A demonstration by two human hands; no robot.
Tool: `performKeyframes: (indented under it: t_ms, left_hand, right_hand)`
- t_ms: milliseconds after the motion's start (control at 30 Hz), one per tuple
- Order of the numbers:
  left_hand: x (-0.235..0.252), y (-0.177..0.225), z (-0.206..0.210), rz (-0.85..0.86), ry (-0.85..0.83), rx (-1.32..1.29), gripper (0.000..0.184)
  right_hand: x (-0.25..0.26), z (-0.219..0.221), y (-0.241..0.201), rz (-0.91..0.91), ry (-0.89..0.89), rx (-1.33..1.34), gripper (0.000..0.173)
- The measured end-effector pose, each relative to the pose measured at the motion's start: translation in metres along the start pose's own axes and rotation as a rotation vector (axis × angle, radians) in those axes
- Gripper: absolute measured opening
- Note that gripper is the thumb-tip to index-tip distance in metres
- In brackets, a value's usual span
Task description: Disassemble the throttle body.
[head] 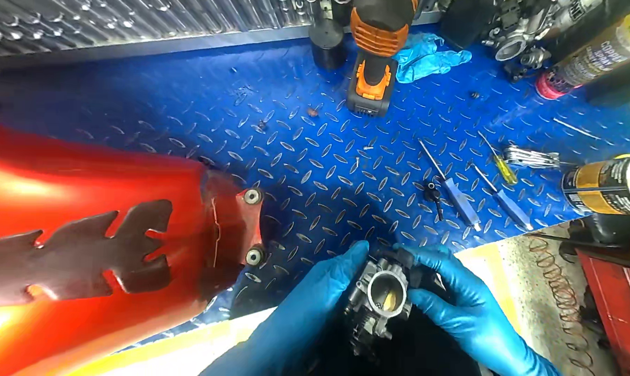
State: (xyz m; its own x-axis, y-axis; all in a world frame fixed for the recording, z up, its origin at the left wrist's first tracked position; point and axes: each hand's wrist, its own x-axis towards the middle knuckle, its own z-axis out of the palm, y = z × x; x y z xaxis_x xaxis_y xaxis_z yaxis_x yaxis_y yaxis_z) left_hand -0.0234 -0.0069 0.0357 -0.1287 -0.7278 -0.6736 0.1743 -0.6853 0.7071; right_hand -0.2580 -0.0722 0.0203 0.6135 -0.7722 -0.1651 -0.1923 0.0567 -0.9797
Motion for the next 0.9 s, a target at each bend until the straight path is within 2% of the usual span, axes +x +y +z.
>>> performKeyframes:
  t_ms: [267,467,600,667,733,800,900]
  left_hand:
    - [-0.005,0.007,0.010,0.183,0.123,0.085,0.044]
    - [-0.011,0.010,0.011,0.138,0.124,0.030,0.048]
    - [-0.017,0.013,0.015,0.193,0.129,0.021,0.043]
    - [-0.012,0.012,0.012,0.115,0.123,0.037,0.047]
    - [0.001,0.004,0.006,-0.114,0.076,-0.056,0.055]
    - [0.011,0.006,0.003,-0.286,0.070,-0.154,0.057]
    - [0.006,0.016,0.000,-0.313,0.073,-0.119,0.055]
  right_hand:
    - [0.004,-0.007,-0.003,-0.084,-0.017,-0.003,0.042]
    - [0.008,-0.013,0.001,-0.077,-0.092,0.087,0.041]
    - [0.010,-0.013,-0.002,-0.145,-0.080,0.054,0.039]
    - [0.011,-0.012,-0.001,-0.094,-0.076,0.069,0.037]
    - [0.014,-0.009,0.002,0.114,-0.073,0.126,0.034]
    - [0.020,-0.009,0.004,0.221,-0.096,0.170,0.032]
    - [0.020,-0.009,0.002,0.220,-0.091,0.203,0.031]
